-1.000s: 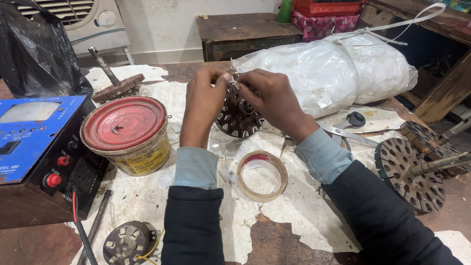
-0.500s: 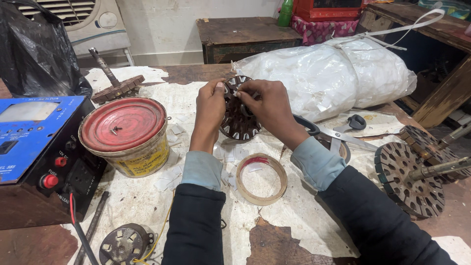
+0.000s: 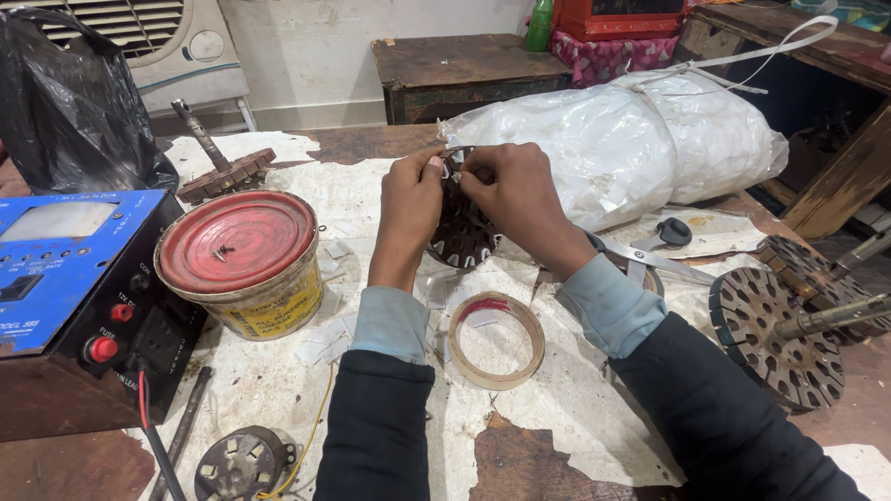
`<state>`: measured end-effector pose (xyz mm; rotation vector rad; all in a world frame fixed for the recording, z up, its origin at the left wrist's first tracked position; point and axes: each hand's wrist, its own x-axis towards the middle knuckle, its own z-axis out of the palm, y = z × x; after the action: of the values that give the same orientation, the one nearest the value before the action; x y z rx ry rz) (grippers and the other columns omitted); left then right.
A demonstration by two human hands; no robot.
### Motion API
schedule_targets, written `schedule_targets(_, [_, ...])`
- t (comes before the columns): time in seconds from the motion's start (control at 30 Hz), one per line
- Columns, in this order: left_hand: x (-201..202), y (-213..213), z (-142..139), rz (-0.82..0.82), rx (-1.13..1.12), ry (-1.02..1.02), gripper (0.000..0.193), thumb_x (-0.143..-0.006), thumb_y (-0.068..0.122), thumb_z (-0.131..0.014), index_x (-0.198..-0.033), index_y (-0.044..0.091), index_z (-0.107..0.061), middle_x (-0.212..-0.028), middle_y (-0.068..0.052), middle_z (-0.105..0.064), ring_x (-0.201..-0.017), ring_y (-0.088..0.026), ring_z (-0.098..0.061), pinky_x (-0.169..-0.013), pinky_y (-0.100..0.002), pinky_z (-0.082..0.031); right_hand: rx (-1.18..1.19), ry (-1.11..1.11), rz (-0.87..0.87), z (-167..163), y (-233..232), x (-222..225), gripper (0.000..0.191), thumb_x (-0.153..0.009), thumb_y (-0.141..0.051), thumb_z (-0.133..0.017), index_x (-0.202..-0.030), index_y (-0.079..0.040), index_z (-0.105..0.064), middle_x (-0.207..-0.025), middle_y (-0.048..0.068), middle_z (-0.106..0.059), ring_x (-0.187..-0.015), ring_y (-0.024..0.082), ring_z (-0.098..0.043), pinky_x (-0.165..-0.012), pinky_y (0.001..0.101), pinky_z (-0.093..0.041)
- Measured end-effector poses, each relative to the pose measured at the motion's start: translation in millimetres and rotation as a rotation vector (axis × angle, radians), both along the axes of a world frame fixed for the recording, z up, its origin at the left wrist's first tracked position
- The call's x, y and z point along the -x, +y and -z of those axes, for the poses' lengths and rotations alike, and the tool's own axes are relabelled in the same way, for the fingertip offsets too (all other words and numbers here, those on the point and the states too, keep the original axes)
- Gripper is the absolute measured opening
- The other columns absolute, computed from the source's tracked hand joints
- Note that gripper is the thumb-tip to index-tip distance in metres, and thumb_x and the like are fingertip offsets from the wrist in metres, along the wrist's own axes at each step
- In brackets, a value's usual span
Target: The person presses small pieces of tape onto the teeth of a metal sprocket one at a time, working around the disc. Near the end they pick up scissors and trim the tape pieces while holding the sprocket.
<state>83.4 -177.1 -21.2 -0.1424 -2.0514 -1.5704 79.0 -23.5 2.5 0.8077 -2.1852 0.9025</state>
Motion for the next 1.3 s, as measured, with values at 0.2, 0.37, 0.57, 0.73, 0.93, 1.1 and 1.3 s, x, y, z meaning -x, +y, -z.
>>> schedule_targets(0.2, [-1, -1, -4, -0.024, 0.077, -0.044, 0.034, -0.099, 0.020, -0.054, -0.123, 0.003, -0.071, -0.111, -0.020, -0.076, -0.105, -0.030, -0.074, -0.092, -0.038, -0.053, -0.011, -0.038, 0.018, -5, -2, -4, 0.014, -0.083, -0.014, -0.078, -0.091, -0.001, -0.078, -0.076, 0.015, -0.075, -0.064, 0.026, -0.075, -0.065, 0.0336, -0.058])
schedule_targets(0.37, [-1, -5, -3, -0.003, 0.053, -0.036, 0.034, -0.099, 0.020, -0.054, -0.123, 0.004, -0.071, -0.112, -0.019, -0.076, -0.106, -0.029, -0.074, -0.092, -0.038, -0.054, -0.104, -0.022, -0.019, -11, 1, -6, 0.018, -0.081, -0.015, -0.082, -0.094, -0.003, -0.080, -0.080, 0.014, -0.076, -0.069, 0.026, -0.075, -0.067, 0.0348, -0.058])
schedule_targets(0.57, [0, -5, -3, 0.004, 0.035, -0.065, 0.033, -0.099, 0.019, -0.054, -0.123, 0.005, -0.071, -0.110, -0.017, -0.077, -0.101, -0.027, -0.075, -0.088, -0.037, -0.054, -0.112, -0.096, 0.016, -16, -1, -13, 0.030, -0.074, -0.019, -0.089, -0.097, -0.002, -0.078, -0.078, 0.014, -0.075, -0.068, 0.023, -0.076, -0.066, 0.0336, -0.059])
schedule_targets(0.73, [0, -9, -2, 0.040, 0.009, -0.056, 0.032, -0.100, 0.018, -0.054, -0.123, 0.003, -0.071, -0.108, -0.017, -0.078, -0.098, -0.026, -0.076, -0.086, -0.035, -0.055, -0.139, -0.099, 0.013, -19, -2, -16, 0.034, -0.070, -0.019, -0.092, -0.096, -0.002, -0.078, -0.076, 0.011, -0.075, -0.067, 0.023, -0.075, -0.065, 0.0336, -0.057])
schedule_targets(0.93, [0, -11, 0, 0.055, -0.015, -0.062, 0.032, -0.101, 0.018, -0.052, -0.123, 0.003, -0.070, -0.110, -0.016, -0.078, -0.099, -0.024, -0.074, -0.088, -0.035, -0.053, -0.090, -0.081, -0.043, -20, 2, -8, 0.070, -0.066, -0.025, -0.094, -0.125, -0.006, -0.062, -0.115, 0.013, -0.068, -0.105, 0.024, -0.069, -0.077, 0.0337, -0.059])
schedule_targets(1.1, [0, -18, 3, 0.154, -0.020, -0.055, 0.034, -0.102, 0.017, -0.051, -0.129, 0.003, -0.066, -0.120, -0.016, -0.075, -0.110, -0.025, -0.072, -0.096, -0.034, -0.051, -0.142, -0.046, -0.310, -15, 17, 5, 0.076, -0.083, -0.025, -0.087, -0.148, -0.010, -0.050, -0.146, 0.017, -0.054, -0.134, 0.032, -0.052, -0.109, 0.0431, -0.046])
schedule_targets(1.3, [7, -5, 9, 0.135, 0.089, 0.047, 0.040, -0.104, 0.018, -0.050, -0.139, 0.001, -0.057, -0.133, -0.020, -0.066, -0.126, -0.032, -0.063, -0.105, -0.038, -0.046, -0.022, -0.398, -0.373, -11, 30, 22, 0.044, -0.097, -0.020, -0.067, -0.140, -0.014, -0.062, -0.132, 0.008, -0.069, -0.122, 0.020, -0.064, -0.104, 0.0372, -0.052])
